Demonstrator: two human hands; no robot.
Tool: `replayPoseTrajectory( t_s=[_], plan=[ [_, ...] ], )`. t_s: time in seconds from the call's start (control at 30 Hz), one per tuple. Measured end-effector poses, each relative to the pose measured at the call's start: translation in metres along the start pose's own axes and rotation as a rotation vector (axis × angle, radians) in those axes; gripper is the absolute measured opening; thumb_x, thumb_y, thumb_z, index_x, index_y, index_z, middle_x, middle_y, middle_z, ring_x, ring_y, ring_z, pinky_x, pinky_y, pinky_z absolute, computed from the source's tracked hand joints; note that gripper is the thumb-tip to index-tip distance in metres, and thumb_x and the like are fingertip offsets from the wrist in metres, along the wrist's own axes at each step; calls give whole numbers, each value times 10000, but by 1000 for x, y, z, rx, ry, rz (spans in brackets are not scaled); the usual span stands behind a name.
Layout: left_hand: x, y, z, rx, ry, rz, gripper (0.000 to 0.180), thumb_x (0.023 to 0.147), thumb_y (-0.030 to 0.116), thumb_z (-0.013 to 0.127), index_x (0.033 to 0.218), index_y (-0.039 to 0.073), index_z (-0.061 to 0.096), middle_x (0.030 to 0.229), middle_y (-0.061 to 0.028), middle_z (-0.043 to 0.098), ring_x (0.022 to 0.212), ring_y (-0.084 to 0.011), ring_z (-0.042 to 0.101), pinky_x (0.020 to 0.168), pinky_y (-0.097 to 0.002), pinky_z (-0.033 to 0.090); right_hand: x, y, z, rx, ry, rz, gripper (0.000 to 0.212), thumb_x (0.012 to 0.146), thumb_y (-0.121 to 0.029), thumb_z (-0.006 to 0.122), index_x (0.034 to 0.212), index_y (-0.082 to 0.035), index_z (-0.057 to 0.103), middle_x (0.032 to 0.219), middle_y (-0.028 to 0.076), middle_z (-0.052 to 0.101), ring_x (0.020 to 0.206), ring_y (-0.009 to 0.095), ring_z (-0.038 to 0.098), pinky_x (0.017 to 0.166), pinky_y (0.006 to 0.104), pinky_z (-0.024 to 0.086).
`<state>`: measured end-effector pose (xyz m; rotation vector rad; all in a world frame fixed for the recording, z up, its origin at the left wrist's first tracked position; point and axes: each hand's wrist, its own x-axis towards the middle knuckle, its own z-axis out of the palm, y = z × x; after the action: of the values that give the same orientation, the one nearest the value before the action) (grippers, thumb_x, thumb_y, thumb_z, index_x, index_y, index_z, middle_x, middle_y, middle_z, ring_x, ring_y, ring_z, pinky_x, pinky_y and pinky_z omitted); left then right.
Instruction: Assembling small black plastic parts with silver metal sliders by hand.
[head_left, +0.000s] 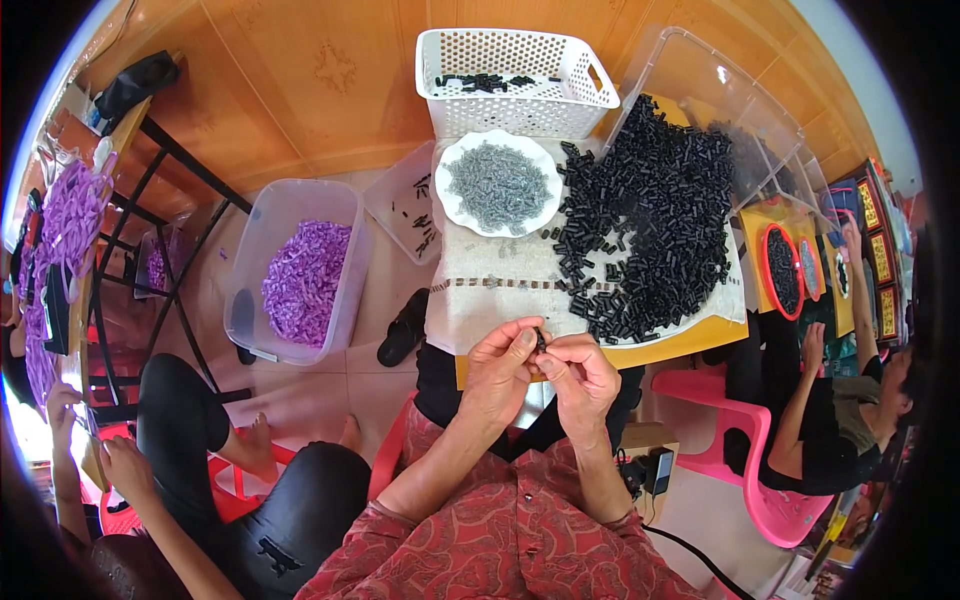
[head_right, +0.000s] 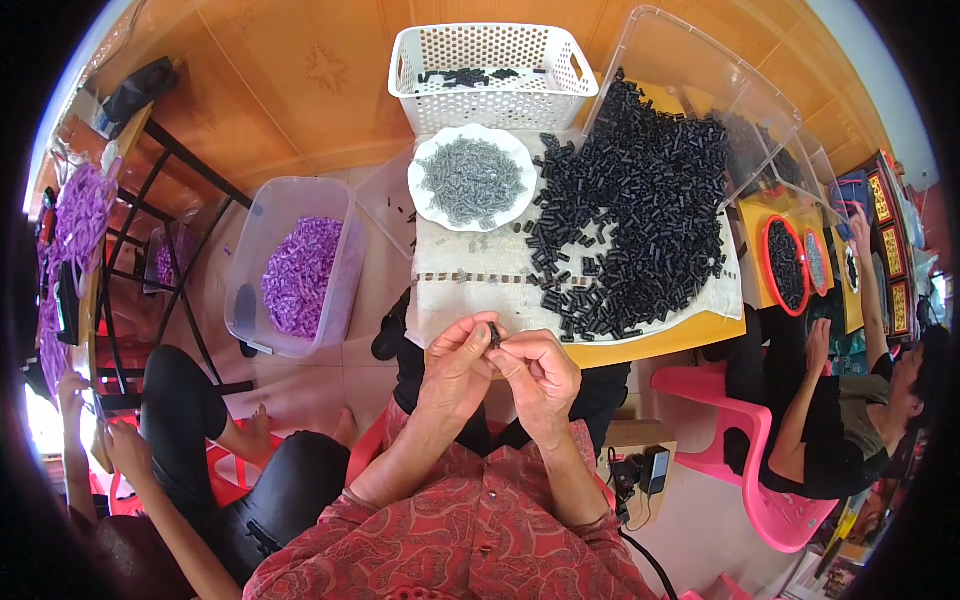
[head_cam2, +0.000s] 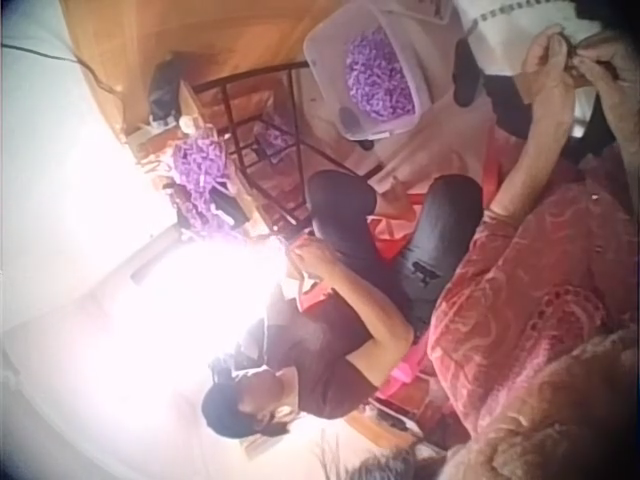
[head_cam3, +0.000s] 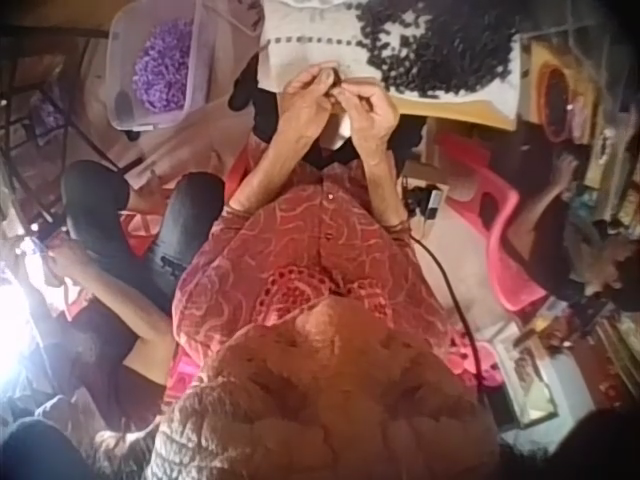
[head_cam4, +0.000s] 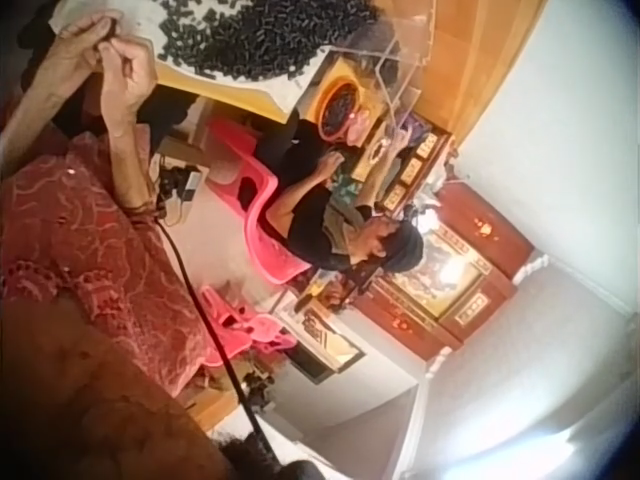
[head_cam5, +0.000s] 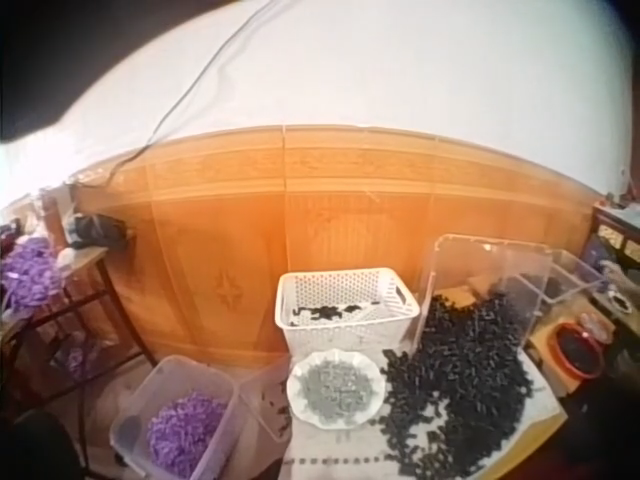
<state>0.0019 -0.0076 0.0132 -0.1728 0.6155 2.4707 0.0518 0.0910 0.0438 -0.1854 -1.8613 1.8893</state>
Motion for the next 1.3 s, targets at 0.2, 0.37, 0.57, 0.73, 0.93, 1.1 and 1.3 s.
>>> replayPoseTrajectory(
  t_s=[0.2, 0.37, 0.57, 0.73, 0.93, 1.1, 1.3],
  plan=[
    [-3, 0, 3, -1, -55, 22, 218, 935, 128, 589, 1128, 37, 637, 989, -69, 659, 829, -135, 617, 734, -298, 533, -2, -4, 0, -76, 11, -52, 100, 812, 91, 670, 880, 42, 615, 924, 111, 617, 802, 118, 613, 696, 219, 517],
    [-5, 0, 4, 6, -89, 31, 230, 944, 124, 573, 1148, 33, 629, 1002, -75, 654, 861, -134, 607, 753, -287, 522, -3, -8, 2, -121, 31, -105, 101, 808, 69, 690, 874, 36, 620, 899, 107, 624, 779, 115, 602, 666, 217, 499],
    [-5, 0, 2, 8, -120, 34, 236, 950, 121, 561, 1156, 25, 623, 1007, -80, 650, 867, -130, 603, 758, -277, 520, -4, -14, 2, -225, 59, -127, 107, 800, 34, 716, 856, 26, 626, 856, 111, 639, 759, 131, 607, 646, 232, 494],
    [-7, 2, 7, 46, -111, 54, 232, 953, 114, 556, 1154, 20, 622, 1012, -80, 651, 876, -132, 605, 771, -282, 526, -2, -18, 3, -329, 55, -160, 117, 788, 23, 726, 839, 15, 622, 811, 106, 646, 719, 155, 620, 627, 247, 494],
    [-6, 3, 7, 77, -76, 69, 226, 952, 102, 554, 1151, 19, 624, 1004, -82, 655, 880, -135, 611, 794, -294, 535, 0, -22, 6, -436, 53, -214, 131, 779, 23, 731, 828, 9, 610, 802, 109, 647, 708, 180, 631, 614, 259, 500],
    [-5, 2, 6, 111, -76, 94, 226, 949, 105, 563, 1147, 15, 626, 998, -82, 656, 874, -133, 610, 792, -287, 536, 1, -22, 7, -472, 43, -245, 136, 775, 26, 732, 831, 7, 610, 799, 109, 646, 693, 182, 631, 611, 263, 503],
    [-6, 2, 7, 167, -83, 134, 225, 946, 98, 569, 1144, 8, 626, 994, -85, 655, 896, -129, 600, 831, -281, 513, 3, -22, 6, -485, 32, -254, 132, 772, 25, 735, 824, 7, 614, 795, 111, 652, 695, 184, 635, 611, 265, 505]
  ],
)
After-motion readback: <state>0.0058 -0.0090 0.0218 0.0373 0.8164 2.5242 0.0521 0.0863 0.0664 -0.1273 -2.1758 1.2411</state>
